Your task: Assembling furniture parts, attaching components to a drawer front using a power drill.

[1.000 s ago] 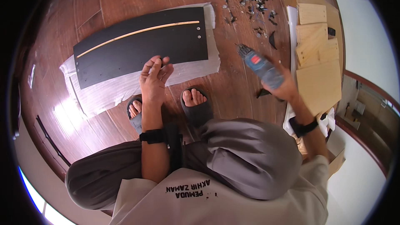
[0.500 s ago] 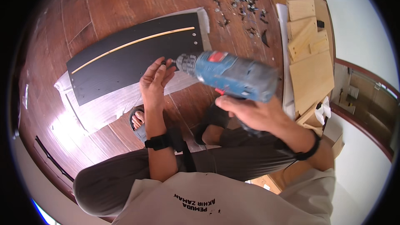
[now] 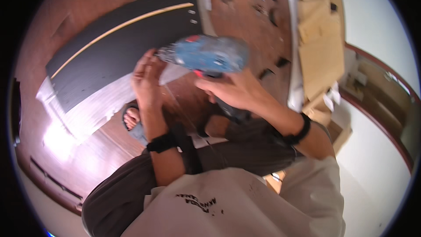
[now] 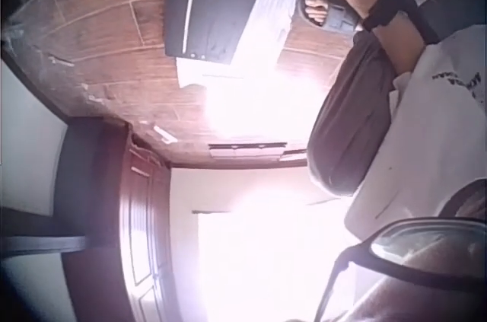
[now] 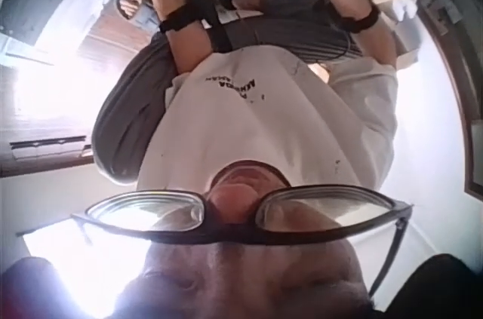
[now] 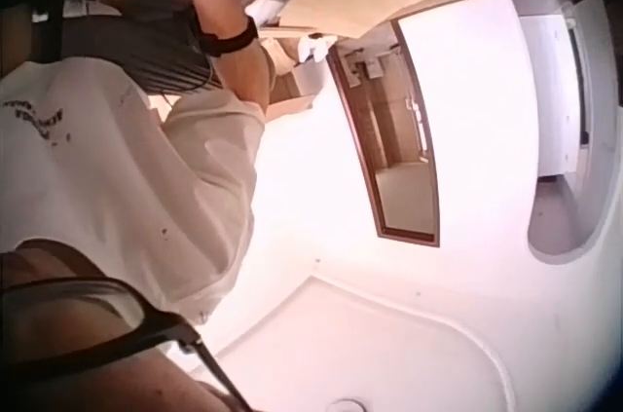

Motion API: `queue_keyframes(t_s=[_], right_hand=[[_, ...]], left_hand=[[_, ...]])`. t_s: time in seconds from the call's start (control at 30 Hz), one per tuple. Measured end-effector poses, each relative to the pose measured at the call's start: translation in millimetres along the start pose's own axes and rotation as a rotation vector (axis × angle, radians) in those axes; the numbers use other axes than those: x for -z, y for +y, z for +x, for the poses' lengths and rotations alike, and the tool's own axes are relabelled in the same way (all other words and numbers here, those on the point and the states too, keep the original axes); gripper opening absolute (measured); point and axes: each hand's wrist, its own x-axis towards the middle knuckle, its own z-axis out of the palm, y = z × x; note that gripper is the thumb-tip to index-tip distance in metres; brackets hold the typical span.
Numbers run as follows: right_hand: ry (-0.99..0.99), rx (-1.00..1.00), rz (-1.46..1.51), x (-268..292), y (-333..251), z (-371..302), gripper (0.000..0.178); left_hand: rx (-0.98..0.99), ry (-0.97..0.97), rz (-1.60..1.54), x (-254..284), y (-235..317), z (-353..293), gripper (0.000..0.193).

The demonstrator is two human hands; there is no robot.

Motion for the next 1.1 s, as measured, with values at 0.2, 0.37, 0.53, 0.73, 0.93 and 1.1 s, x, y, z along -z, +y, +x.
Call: queue_keyframes(t_s=[0.2, 0.37, 0.53, 0.73, 0.93, 1.1], right_hand=[[0.123, 0.302, -0.197, 1.6, 24.9, 5.4, 0.025], [0.308, 0.603, -0.534, -17.4, 31.2, 5.6, 0.023], [0.227, 0.489, -0.389, -23.1, 41.4, 0.6, 0.024], [0.257, 0.606, -0.748, -21.8, 37.8, 4.4, 0.021], [0.219, 0.608, -0.703, -21.7, 36.9, 7.2, 0.028], [0.139, 0.625, -0.785, -18.4, 40.2, 9.7, 0.028]], left_hand=[[-0.048, 0.008, 0.013, -1.1, -15.5, -1.0, 0.029], [-0.103, 0.065, -0.124, -8.2, -23.8, -6.6, 0.025], [-0.123, 0.108, -0.208, -10.7, -34.2, -7.6, 0.023], [-0.236, 0.155, -0.089, -11.0, -43.1, -5.5, 0.02], [-0.274, 0.197, -0.113, -11.9, -49.2, -6.3, 0.015], [-0.233, 0.175, -0.124, -5.1, -49.7, -1.8, 0.015]])
